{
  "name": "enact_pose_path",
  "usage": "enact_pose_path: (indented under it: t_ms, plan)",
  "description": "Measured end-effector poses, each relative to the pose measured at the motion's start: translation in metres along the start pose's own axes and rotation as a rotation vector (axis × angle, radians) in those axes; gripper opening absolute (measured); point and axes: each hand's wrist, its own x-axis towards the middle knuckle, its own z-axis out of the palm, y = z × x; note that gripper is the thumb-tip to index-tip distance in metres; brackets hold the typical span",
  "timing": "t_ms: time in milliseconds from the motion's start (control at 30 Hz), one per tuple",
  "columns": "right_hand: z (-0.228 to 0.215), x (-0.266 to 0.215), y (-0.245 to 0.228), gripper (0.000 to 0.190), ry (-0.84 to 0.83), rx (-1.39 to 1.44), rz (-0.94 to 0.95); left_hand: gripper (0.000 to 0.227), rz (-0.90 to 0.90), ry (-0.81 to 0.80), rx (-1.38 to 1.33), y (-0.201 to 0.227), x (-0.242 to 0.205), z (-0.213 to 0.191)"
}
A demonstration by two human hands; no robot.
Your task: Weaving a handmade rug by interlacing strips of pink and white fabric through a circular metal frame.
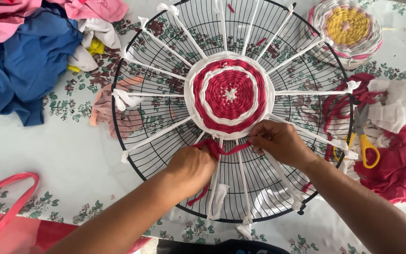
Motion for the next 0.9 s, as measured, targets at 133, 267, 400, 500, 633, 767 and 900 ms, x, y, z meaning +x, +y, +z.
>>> enact_pose_path:
  t_ms: [133, 267, 400, 500, 633, 767, 900]
  plan:
    - [-0.001, -0.002, -0.003, 0.009, 0.028, 0.001, 0.016, 0.017, -0.037, 0.048, -0.039, 0.008, 0.001, -0.006]
    - [-0.001, -0.001, -0.004, 0.008, 0.024, 0.027, 0.016, 0.016, 0.119, 0.326, -0.024, 0.002, -0.003, 0.028]
    - [0.001, -0.002, -0.004, 0.009, 0.026, 0.022, 0.015, 0.009, 0.134, 0.685, 0.093, 0.003, -0.009, 0.026]
    - [-0.001, -0.001, -0.002, 0.009, 0.013, 0.01, 0.004, 0.019, 0.16, 0.726, 0.224, -0.004, -0.006, 0.027]
    - [-0.001, -0.001, -0.007, 0.009, 0.007, 0.006, 0.005, 0.018, 0.243, 0.35, 0.128, -0.011, 0.001, 0.046]
    - [-0.001, -0.002, -0.004, 0.01, 0.004, 0.01, 0.012, 0.025, 0.095, 0.228, 0.153, 0.012, 0.005, 0.027]
    - [-0.002, -0.002, -0.003, 0.01, 0.003, -0.006, -0.004, 0.055, 0.302, 0.239, 0.32, 0.004, 0.019, 0.041]
